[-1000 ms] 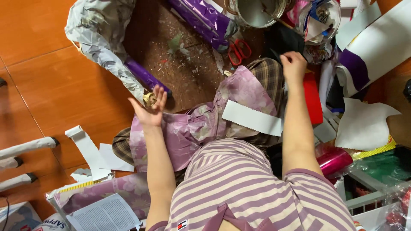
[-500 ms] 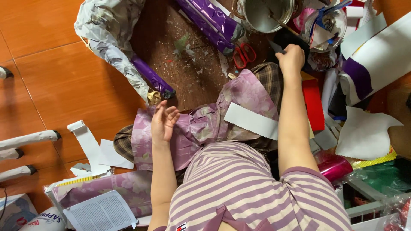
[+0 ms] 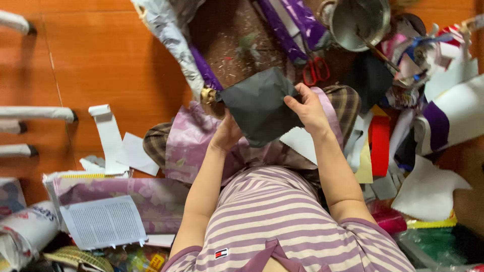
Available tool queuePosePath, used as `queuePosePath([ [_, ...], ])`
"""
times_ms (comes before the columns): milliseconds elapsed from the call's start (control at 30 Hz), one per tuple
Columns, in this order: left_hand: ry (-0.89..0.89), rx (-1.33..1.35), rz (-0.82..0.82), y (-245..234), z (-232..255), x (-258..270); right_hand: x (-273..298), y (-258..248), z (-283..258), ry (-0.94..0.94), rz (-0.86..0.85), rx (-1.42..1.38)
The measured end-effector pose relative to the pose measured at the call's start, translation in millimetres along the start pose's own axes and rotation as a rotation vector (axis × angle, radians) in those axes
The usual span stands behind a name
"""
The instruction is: Applying adhesive and wrapping decorative paper around a paper-mache giraffe frame.
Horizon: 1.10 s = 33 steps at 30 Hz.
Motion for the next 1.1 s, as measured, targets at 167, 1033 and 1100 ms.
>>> queuePosePath([
  [167,-0.041,0.093,0.006,-9.8,10.7,14.1,-2.0,31.3,8.3,0.065,0.022,0.194],
  [1033,0.141,0.594,0.336,-97.6,38.5,-14.3,-23.0,185.5,13.8,-1.06,-0.214,1.228],
  [1100,0.15,0.596,0.313,-76.7,54.5,-1.2,-31.4,195.1,3.9,-1.043,-0.156,1.127],
])
Point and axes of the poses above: each hand's wrist, its own x-axis away from the middle knuckle, its own y-axis out of the palm, z = x × y, the point moved 4 cm from there along -x, towards the middle knuckle, and after that the axes turned 12 degrees about y, right-handed, at the moved point
